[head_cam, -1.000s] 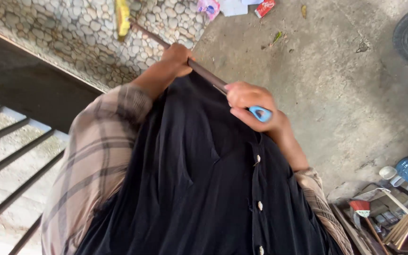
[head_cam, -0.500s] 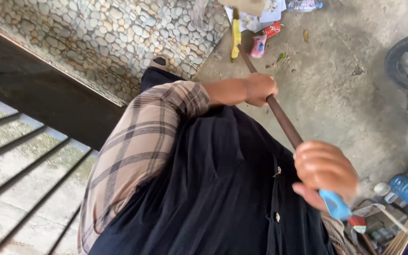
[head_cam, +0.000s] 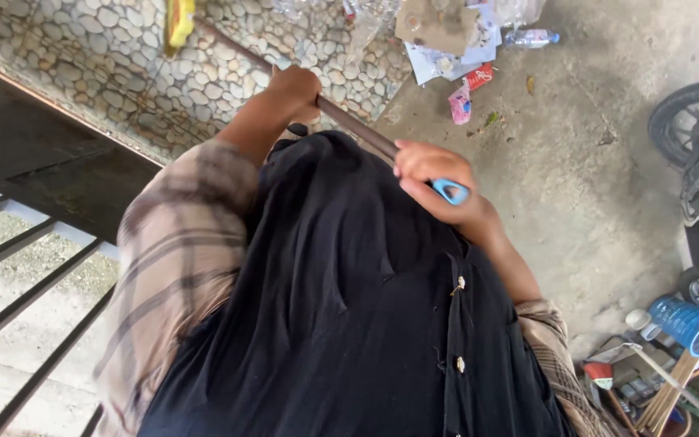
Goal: The person sweeps a pebble-tiled floor with a long-handled broom, gathering scattered trash into a pile near a doorway. The person then walks through the area toward a parked motorcycle.
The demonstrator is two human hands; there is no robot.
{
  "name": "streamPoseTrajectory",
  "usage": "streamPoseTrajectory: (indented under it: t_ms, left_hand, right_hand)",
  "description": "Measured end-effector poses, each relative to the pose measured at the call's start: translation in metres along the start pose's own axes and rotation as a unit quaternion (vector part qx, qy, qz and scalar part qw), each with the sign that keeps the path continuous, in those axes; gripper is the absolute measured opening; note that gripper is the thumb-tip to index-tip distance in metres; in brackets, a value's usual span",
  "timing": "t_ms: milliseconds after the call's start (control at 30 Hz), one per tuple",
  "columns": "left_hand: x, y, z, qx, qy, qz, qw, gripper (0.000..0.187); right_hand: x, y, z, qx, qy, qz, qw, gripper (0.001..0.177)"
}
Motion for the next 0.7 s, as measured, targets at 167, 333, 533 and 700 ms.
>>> streamPoseTrajectory:
  t_ms: [167,333,533,700]
  left_hand:
    - [0.038,-0.177,0.062,0.134,-0.091,0.146,0.976,0.043]
    - [0.166,-0.089,-0.026,-0.047,0.445,0.097,0.889,0.011]
    - [0.227,-0.082,-0.035,0.128,0.112,0.414,0.894,0.015]
    - [0.217,-0.006,-0.060,0.219,0.017,0.440,0.870,0.007]
  right_hand:
    - [0.030,0.014,0.001,0.076,0.134,0.004,0.988,0.003]
    - [-0.075,-0.021,0.031,0.180,0.182,0.106,0.961,0.028]
    - [-0.113,-0.031,0.042,0.130,0.251,0.145,0.948,0.033]
    - [-0.131,-0.016,0.038,-0.103,0.273,0.096,0.951,0.035]
Point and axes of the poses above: each hand's wrist, its own y-axis away from the middle knuckle, its own z-axis out of the palm, x = y × z, the point moved 1 cm from there along -y, towards the middle knuckle, and after that the axes turned 12 degrees about -y, right-handed, at the moved point
